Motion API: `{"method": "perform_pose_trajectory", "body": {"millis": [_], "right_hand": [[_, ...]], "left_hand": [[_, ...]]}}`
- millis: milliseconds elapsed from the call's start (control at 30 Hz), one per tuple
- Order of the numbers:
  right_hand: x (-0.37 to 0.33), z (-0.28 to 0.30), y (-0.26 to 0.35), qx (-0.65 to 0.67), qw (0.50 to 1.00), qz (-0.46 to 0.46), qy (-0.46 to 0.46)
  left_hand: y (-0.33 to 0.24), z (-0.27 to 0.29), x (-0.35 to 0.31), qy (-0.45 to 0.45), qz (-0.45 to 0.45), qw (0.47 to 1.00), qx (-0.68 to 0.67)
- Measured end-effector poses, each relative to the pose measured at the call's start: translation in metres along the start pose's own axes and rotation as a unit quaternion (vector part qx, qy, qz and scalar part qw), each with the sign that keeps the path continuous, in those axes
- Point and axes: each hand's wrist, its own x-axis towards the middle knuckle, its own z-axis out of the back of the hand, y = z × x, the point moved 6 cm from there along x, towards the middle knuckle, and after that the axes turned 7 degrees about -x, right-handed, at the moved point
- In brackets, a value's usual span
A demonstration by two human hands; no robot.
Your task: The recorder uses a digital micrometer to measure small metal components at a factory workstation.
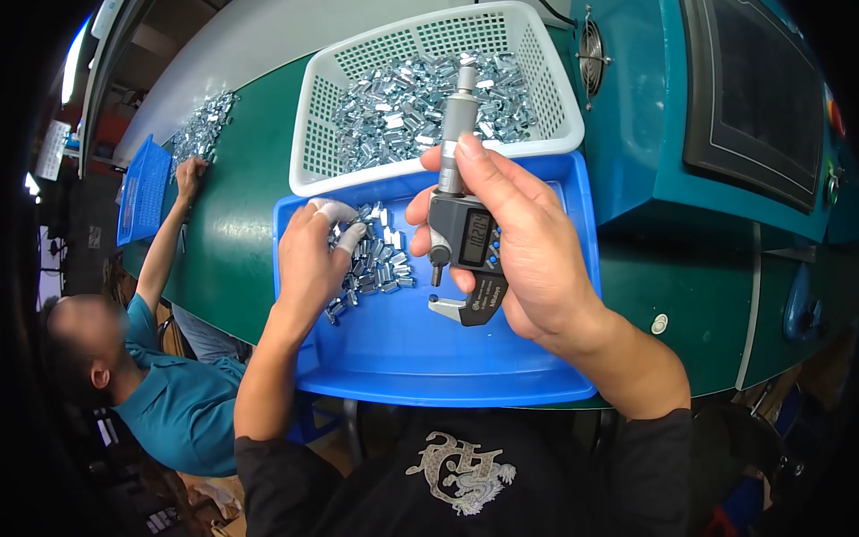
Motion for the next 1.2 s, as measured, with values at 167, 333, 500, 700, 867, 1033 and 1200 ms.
{"method": "perform_pose_trajectory", "body": {"millis": [167, 333, 500, 700, 867, 1033, 1200], "right_hand": [[0.0, 0.003, 0.005, -0.003, 1.0, 0.007, 0.003], [0.002, 0.004, 0.002, 0.011, 1.0, 0.008, 0.01], [0.0, 0.002, 0.001, 0.017, 1.0, 0.003, 0.012], [-0.004, 0.003, 0.003, 0.018, 1.0, 0.002, 0.014], [-0.003, 0.003, 0.001, 0.02, 1.0, -0.006, 0.012], [-0.003, 0.003, 0.001, 0.018, 1.0, -0.006, 0.005], [-0.002, 0.003, 0.001, 0.016, 1.0, -0.002, 0.002]], "left_hand": [[-0.04, -0.002, -0.021, 0.106, 0.136, 0.835, -0.522], [-0.069, -0.01, -0.037, 0.142, 0.102, 0.738, -0.652], [-0.067, -0.021, -0.044, 0.125, 0.07, 0.698, -0.701], [-0.071, -0.019, -0.047, 0.121, 0.09, 0.696, -0.702], [-0.069, -0.023, -0.049, 0.142, 0.1, 0.687, -0.705], [-0.07, -0.022, -0.049, 0.136, 0.088, 0.685, -0.71], [-0.07, -0.023, -0.048, 0.129, 0.089, 0.685, -0.712]]}}
